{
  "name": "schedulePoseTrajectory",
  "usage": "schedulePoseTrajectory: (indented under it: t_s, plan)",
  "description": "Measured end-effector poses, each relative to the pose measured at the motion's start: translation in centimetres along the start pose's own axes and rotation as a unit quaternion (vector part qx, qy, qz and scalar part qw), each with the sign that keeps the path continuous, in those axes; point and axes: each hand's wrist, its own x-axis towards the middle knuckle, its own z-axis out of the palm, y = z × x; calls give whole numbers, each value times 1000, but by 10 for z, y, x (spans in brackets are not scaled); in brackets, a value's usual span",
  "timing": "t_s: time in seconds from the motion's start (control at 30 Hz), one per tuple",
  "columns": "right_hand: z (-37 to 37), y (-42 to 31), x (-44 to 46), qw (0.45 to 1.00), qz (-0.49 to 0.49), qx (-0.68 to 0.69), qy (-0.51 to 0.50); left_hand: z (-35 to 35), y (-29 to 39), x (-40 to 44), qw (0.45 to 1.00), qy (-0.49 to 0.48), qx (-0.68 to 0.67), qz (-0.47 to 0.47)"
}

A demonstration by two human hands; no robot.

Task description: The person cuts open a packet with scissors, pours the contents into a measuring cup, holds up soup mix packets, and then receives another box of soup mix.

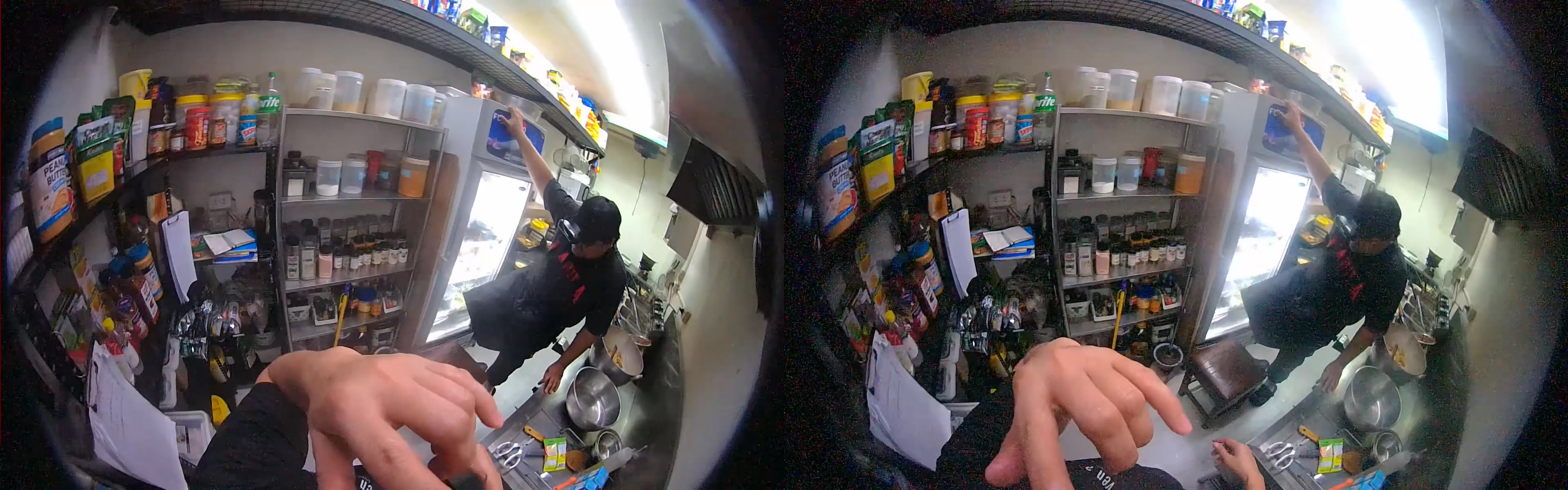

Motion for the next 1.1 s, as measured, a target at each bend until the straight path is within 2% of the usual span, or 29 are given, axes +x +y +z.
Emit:
schedulePoseTrajectory:
  t_s: [0.17,0.23,0.33,0.37,0.43,0.5,0.63,0.67,0.77,0.83,0.87,0.93,1.03,1.07,1.1]
  plan:
    - [13,8,12,1000,0,-16,-18,-5,30,-6,999,22,20,15]
    - [18,22,26,996,-31,-46,-72,-7,43,-3,999,26,34,19]
    - [30,-34,13,991,-66,-107,-35,1,54,-1,998,61,15,21]
    - [34,-39,17,991,-69,-105,-36,7,48,-3,993,92,9,77]
    - [42,-44,27,994,-71,-60,-65,6,57,-5,984,122,3,132]
    - [52,-50,32,992,-76,-61,-79,-5,83,-4,998,1,-1,-55]
    - [64,-63,27,989,-87,-56,-106,0,90,3,998,5,10,-67]
    - [63,-68,25,989,-88,-54,-105,9,84,0,998,60,17,1]
    - [67,-66,26,983,-121,-72,-117,32,66,7,977,169,21,125]
    - [73,-46,41,985,-122,-26,-117,34,71,10,958,223,21,181]
    - [74,-41,43,985,-120,-25,-119,28,83,8,978,187,3,95]
    - [75,-47,39,985,-116,-48,-120,30,89,5,989,150,-17,7]
    - [85,-16,55,981,-131,25,-142,31,89,7,981,188,41,19]
    - [85,-9,59,981,-127,27,-143,11,97,12,998,49,0,-49]
    - [86,-9,60,981,-124,31,-148,0,102,17,988,-91,-43,-115]
